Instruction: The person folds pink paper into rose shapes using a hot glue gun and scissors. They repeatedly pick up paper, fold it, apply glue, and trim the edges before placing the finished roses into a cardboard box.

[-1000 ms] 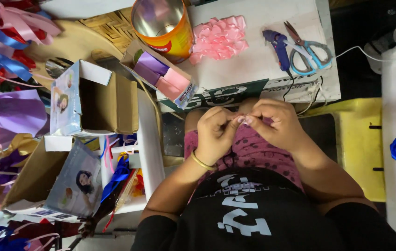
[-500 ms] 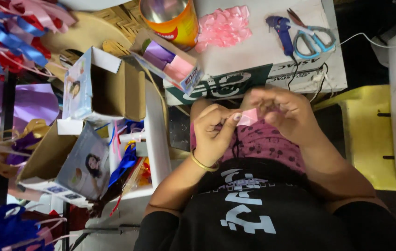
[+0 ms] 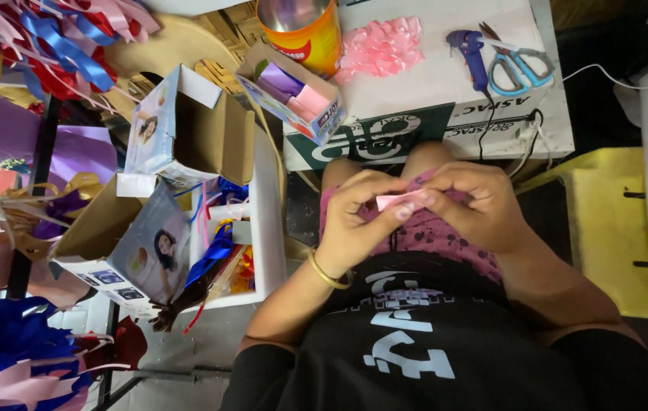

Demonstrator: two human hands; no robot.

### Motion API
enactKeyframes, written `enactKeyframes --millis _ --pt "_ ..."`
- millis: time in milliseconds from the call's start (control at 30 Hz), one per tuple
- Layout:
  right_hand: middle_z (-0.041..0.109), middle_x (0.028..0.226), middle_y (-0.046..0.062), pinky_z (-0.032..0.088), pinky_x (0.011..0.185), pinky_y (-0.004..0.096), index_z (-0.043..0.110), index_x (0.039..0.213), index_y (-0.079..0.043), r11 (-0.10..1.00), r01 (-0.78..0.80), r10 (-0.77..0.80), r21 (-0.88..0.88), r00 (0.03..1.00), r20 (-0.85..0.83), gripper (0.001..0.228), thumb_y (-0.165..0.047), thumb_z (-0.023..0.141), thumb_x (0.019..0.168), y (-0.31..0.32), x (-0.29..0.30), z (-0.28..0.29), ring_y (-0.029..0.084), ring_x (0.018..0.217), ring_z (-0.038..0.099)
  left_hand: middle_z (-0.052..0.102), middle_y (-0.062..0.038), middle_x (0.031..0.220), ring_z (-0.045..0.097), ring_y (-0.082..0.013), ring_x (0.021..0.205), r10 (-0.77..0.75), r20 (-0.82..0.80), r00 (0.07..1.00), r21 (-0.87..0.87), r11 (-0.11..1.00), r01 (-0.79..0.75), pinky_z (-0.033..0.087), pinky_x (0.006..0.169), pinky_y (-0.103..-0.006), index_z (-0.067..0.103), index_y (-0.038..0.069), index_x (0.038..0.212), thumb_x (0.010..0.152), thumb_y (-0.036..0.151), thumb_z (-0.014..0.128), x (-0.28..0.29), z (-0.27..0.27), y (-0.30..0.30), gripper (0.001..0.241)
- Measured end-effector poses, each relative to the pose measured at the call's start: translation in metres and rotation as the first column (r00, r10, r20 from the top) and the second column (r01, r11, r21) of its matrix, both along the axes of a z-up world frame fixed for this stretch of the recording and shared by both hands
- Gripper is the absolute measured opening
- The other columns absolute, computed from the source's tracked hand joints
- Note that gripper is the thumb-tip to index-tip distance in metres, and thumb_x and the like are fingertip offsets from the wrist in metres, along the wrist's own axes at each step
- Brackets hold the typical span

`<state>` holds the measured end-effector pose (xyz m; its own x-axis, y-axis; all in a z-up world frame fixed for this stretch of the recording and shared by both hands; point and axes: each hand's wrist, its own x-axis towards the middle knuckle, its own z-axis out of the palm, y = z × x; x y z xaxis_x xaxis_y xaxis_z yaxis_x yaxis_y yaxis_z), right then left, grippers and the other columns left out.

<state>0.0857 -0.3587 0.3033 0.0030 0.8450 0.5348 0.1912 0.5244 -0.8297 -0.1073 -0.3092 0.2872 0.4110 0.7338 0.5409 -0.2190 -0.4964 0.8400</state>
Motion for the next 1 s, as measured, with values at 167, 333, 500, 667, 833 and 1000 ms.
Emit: enactKeyframes --millis 167,333,500,667,833,1000 --pt "0.071 0.074 0.008 0.054 0.065 0.032 0.077 0.080 -0.003 0.999 0.006 -0.007 0.039 1.000 0.019 0.012 -0.008 0.077 0.091 -0.003 -0.009 0.003 0.019 0.065 0.067 0.068 -0.006 0.078 0.064 -0.0194 0.070 0.054 -0.008 0.999 -0.022 0.998 -0.054 0.051 0.070 -0.0318 0.079 0.007 0.094 0.087 0.011 0.081 0.001 -0.006 -0.001 0.008" --pt "0.070 0.073 0.009 0.051 0.058 0.033 0.076 0.082 -0.002 0.998 0.023 -0.026 0.052 0.998 0.062 0.012 -0.008 0.074 0.093 -0.004 -0.012 0.000 0.022 0.060 0.065 0.065 -0.005 0.071 0.061 -0.0200 0.063 0.098 0.014 0.995 0.029 0.995 -0.099 0.049 0.064 -0.0310 0.079 0.007 0.088 0.087 0.010 0.082 0.000 -0.007 -0.001 0.004" --pt "0.070 0.073 0.008 0.050 0.056 0.032 0.076 0.081 -0.002 0.998 0.038 -0.039 0.042 0.999 0.036 0.013 -0.007 0.072 0.093 -0.005 -0.010 -0.008 0.019 0.058 0.063 0.074 -0.007 0.099 0.064 -0.0125 0.076 -0.082 0.070 0.994 -0.093 0.992 0.088 0.051 0.072 -0.0256 0.065 0.007 0.126 0.086 0.033 0.083 -0.002 -0.027 0.003 0.051" --pt "0.067 0.071 0.010 0.045 0.054 0.032 0.071 0.077 -0.001 0.998 0.059 -0.058 0.028 0.998 -0.017 0.020 -0.008 0.070 0.096 -0.005 -0.003 -0.015 0.018 0.058 0.058 0.072 -0.011 0.120 0.061 -0.0093 0.081 -0.192 0.218 0.957 -0.175 0.957 0.232 0.047 0.075 -0.0230 0.048 0.004 0.154 0.091 0.057 0.075 -0.009 -0.016 0.002 0.086" --pt "0.061 0.064 0.005 0.042 0.053 0.025 0.069 0.073 -0.003 0.997 0.078 -0.078 -0.003 0.991 -0.106 0.025 -0.007 0.067 0.098 -0.001 0.005 -0.025 0.011 0.056 0.050 0.057 -0.006 0.074 0.048 -0.0154 0.071 0.207 0.442 0.873 -0.264 0.960 -0.094 0.040 0.070 -0.0281 0.059 0.005 0.086 0.105 0.023 0.056 -0.017 -0.005 0.004 0.026" --pt "0.060 0.060 0.005 0.042 0.052 0.023 0.067 0.073 -0.002 0.996 0.056 -0.068 -0.062 0.978 -0.196 0.026 -0.006 0.066 0.099 -0.002 0.001 -0.021 0.008 0.056 0.050 0.048 -0.005 0.063 0.043 -0.0157 0.057 0.189 0.451 0.872 -0.239 0.967 -0.087 0.036 0.060 -0.0286 0.048 0.011 0.072 0.111 0.036 0.035 -0.026 -0.028 0.014 0.048"
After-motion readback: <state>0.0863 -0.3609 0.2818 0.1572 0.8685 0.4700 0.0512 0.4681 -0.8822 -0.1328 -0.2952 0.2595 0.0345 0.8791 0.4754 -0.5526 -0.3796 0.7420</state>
